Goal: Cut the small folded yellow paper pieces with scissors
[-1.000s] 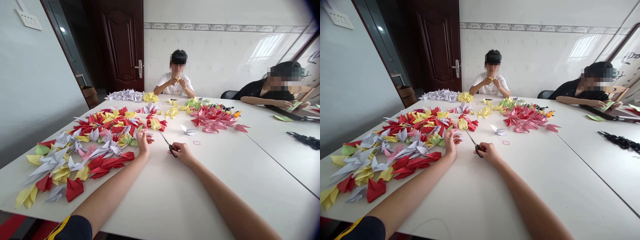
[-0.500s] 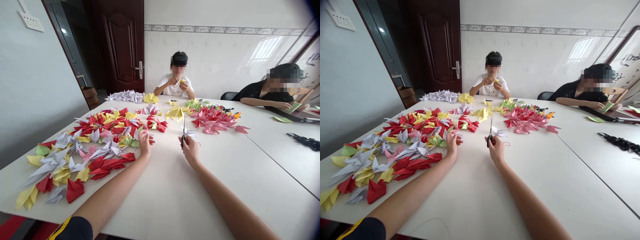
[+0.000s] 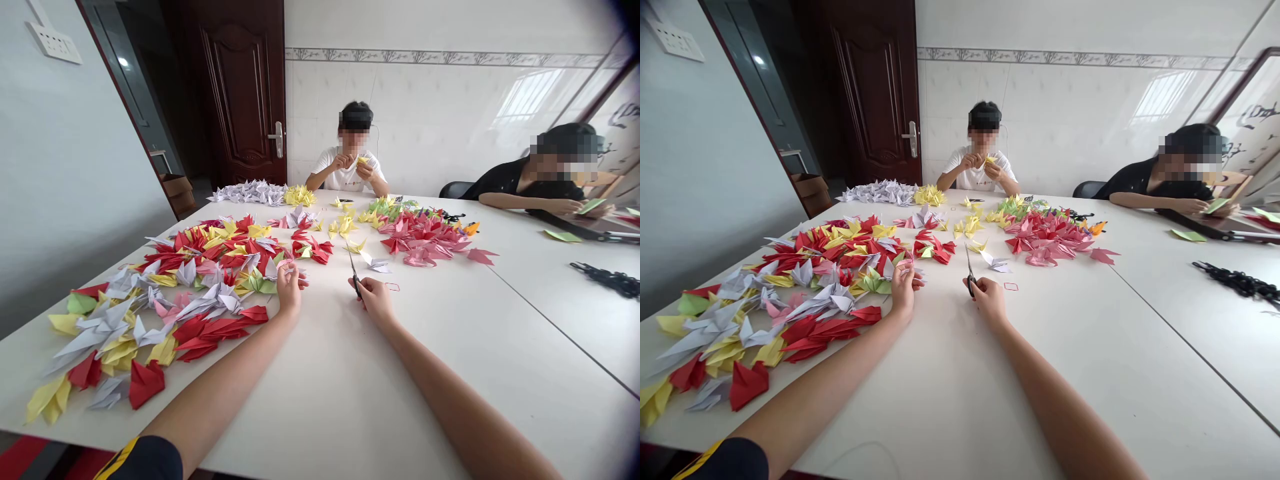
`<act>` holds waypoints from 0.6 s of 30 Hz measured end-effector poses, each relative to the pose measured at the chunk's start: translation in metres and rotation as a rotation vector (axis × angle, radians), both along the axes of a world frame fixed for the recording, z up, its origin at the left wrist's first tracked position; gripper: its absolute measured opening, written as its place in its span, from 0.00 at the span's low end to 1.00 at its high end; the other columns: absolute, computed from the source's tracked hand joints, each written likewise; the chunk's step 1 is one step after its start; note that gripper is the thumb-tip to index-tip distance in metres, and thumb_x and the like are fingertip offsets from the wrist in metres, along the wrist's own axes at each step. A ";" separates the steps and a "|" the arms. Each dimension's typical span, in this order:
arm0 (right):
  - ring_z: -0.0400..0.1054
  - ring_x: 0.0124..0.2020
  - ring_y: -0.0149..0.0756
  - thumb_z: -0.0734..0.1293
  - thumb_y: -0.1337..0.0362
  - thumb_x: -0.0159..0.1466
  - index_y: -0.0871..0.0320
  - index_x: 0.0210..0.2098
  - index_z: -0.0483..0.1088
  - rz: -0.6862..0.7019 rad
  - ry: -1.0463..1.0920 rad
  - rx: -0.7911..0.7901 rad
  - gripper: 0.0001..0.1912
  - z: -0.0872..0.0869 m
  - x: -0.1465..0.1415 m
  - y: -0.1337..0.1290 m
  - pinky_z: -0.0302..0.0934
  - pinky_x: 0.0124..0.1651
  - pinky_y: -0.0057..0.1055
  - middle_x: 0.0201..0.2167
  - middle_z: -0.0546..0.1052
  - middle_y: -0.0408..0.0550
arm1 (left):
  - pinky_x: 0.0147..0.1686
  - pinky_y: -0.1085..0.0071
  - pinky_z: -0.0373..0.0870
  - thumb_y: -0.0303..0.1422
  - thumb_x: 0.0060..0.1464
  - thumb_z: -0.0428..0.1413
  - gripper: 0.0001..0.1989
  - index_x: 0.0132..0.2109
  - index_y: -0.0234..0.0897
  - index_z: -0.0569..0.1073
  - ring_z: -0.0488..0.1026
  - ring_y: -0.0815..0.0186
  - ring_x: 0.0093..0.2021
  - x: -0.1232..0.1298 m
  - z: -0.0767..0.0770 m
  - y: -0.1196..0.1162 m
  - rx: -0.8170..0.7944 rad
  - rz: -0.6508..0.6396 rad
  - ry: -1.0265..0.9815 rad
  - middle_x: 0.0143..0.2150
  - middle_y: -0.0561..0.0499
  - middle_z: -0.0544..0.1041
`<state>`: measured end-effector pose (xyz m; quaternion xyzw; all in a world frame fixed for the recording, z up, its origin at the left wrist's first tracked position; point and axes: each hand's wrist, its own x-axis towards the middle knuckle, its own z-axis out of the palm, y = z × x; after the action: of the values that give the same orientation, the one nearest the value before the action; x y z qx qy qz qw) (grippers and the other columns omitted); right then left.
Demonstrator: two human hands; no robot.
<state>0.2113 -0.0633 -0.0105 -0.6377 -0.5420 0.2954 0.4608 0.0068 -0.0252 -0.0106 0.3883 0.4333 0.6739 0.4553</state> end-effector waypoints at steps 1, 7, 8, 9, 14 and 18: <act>0.56 0.17 0.31 0.65 0.35 0.56 0.54 0.20 0.59 0.003 0.021 -0.025 0.29 0.001 0.001 0.001 0.49 0.20 0.31 0.18 0.67 0.44 | 0.24 0.77 0.66 0.45 0.53 0.57 0.17 0.42 0.38 0.66 0.71 0.71 0.22 0.000 0.000 0.000 0.006 -0.005 0.007 0.27 0.55 0.73; 0.56 0.18 0.33 0.64 0.35 0.56 0.53 0.19 0.57 -0.083 -0.089 -0.013 0.29 0.001 0.006 0.005 0.47 0.22 0.31 0.17 0.66 0.45 | 0.24 0.76 0.66 0.42 0.53 0.57 0.14 0.40 0.38 0.66 0.71 0.71 0.22 0.001 0.001 -0.001 0.018 -0.033 0.035 0.26 0.55 0.73; 0.57 0.19 0.33 0.64 0.36 0.57 0.53 0.18 0.57 -0.118 -0.138 0.015 0.29 0.000 0.009 0.005 0.46 0.22 0.31 0.17 0.65 0.45 | 0.24 0.76 0.66 0.42 0.53 0.57 0.13 0.39 0.38 0.66 0.71 0.71 0.22 0.001 0.000 0.000 0.014 -0.034 0.035 0.26 0.55 0.73; 0.57 0.21 0.34 0.64 0.37 0.56 0.53 0.19 0.57 -0.157 -0.193 0.041 0.28 0.000 0.013 0.006 0.45 0.23 0.31 0.17 0.65 0.45 | 0.23 0.76 0.65 0.42 0.53 0.57 0.13 0.39 0.38 0.66 0.71 0.72 0.21 0.001 -0.001 0.001 0.009 -0.032 0.034 0.26 0.55 0.73; 0.61 0.25 0.40 0.65 0.42 0.56 0.53 0.22 0.63 -0.387 -0.394 -0.069 0.21 -0.001 0.035 0.011 0.46 0.25 0.32 0.22 0.71 0.51 | 0.23 0.76 0.64 0.41 0.53 0.57 0.13 0.39 0.37 0.66 0.71 0.71 0.20 0.002 -0.005 0.005 -0.002 -0.038 0.036 0.26 0.55 0.72; 0.64 0.27 0.42 0.63 0.46 0.58 0.55 0.28 0.67 -0.466 -0.412 -0.009 0.18 -0.004 0.039 0.012 0.49 0.28 0.33 0.27 0.75 0.55 | 0.23 0.76 0.64 0.40 0.53 0.56 0.12 0.39 0.37 0.67 0.70 0.72 0.20 0.003 -0.004 0.004 -0.013 -0.033 0.033 0.25 0.55 0.71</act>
<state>0.2506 -0.0516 -0.0148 -0.7934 -0.4618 0.0484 0.3937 0.0093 -0.0210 -0.0148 0.4033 0.4387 0.6571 0.4616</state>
